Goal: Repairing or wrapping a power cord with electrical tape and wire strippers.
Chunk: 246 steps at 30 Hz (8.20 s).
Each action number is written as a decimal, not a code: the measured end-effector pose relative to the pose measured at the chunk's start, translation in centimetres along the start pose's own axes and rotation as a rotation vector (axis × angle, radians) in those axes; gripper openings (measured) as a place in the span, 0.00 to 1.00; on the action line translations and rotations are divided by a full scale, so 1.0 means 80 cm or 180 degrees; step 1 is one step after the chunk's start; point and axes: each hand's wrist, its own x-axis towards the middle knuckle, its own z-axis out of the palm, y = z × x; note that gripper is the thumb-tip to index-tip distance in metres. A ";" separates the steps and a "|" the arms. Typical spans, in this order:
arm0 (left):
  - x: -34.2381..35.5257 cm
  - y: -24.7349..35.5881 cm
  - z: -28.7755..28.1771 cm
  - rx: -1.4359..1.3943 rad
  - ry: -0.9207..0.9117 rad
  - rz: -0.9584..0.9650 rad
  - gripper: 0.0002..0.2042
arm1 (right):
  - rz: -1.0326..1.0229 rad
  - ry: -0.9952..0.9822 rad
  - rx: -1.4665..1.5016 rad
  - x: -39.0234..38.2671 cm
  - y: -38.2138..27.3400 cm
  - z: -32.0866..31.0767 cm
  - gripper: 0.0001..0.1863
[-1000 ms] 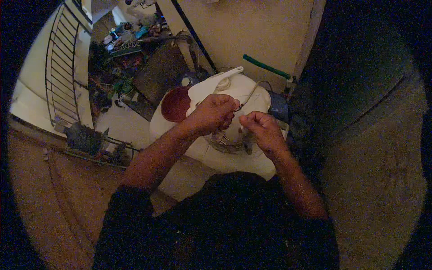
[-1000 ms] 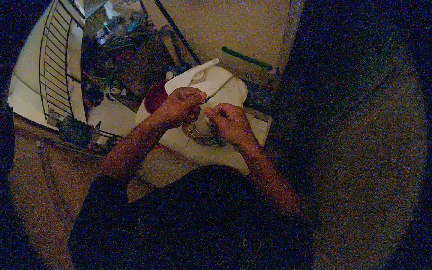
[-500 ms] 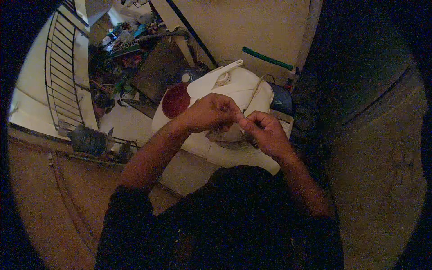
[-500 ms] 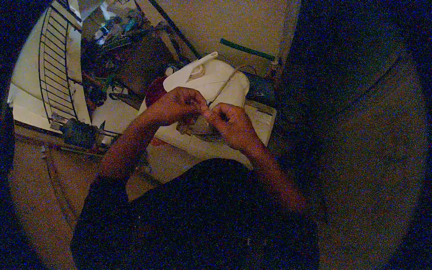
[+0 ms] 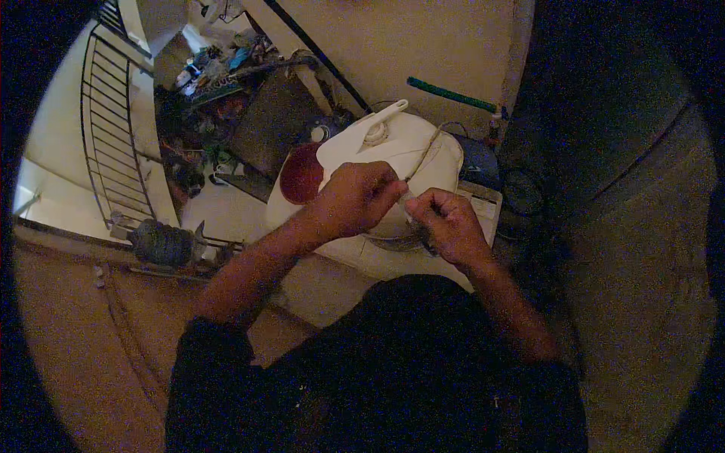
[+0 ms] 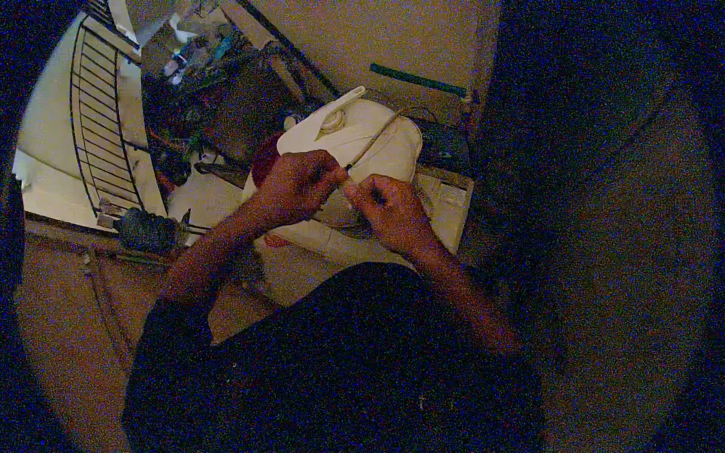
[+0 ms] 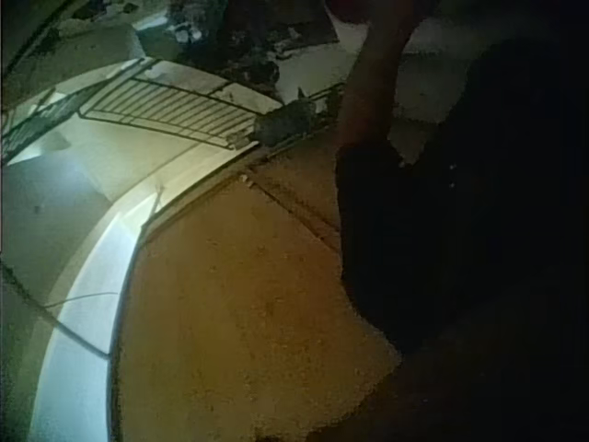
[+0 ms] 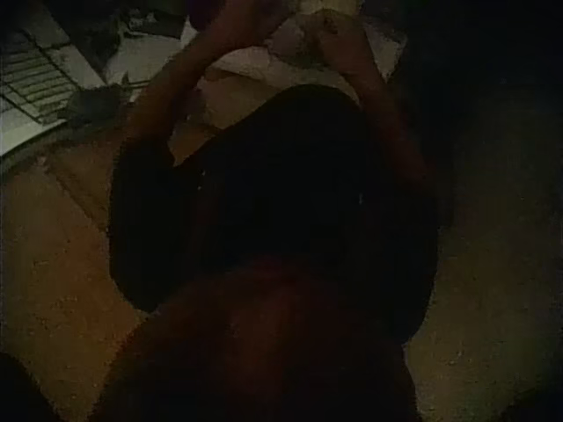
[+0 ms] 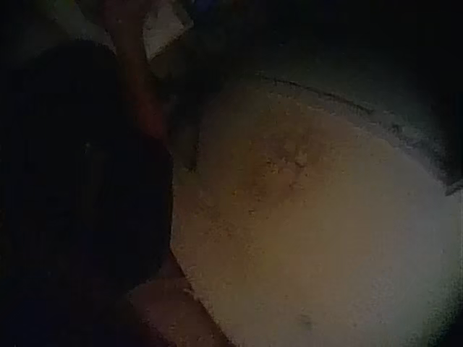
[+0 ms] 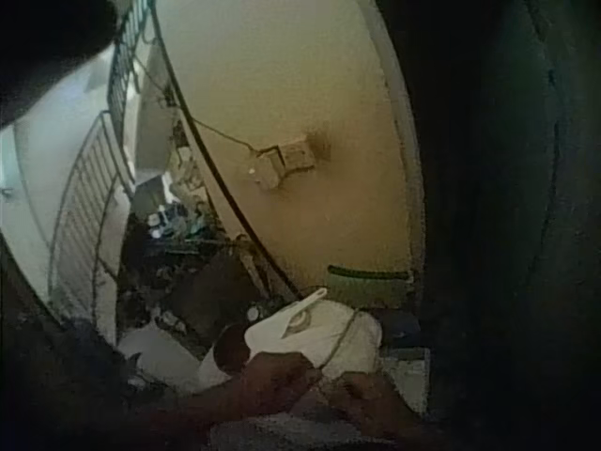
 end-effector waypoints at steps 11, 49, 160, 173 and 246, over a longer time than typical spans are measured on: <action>-0.009 -0.021 0.025 0.0635 0.0580 0.0843 0.09 | -0.0212 0.0022 -0.0238 -0.012 -0.001 -0.003 0.14; -0.032 0.024 0.043 0.0515 0.0541 0.0301 0.10 | 0.0012 -0.0175 0.0034 -0.040 0.017 -0.021 0.14; -0.010 -0.047 -0.092 -0.1667 -0.0501 -0.0607 0.20 | -0.0277 -0.0627 -0.4080 0.127 -0.058 -0.067 0.15; -0.019 -0.054 -0.092 -0.1955 -0.0499 -0.0426 0.20 | -0.0280 -0.0784 -0.4109 0.135 -0.092 -0.063 0.20; -0.013 -0.095 -0.069 -0.2707 -0.0345 -0.0395 0.08 | -0.1531 -0.1085 -0.1943 0.137 -0.089 0.015 0.10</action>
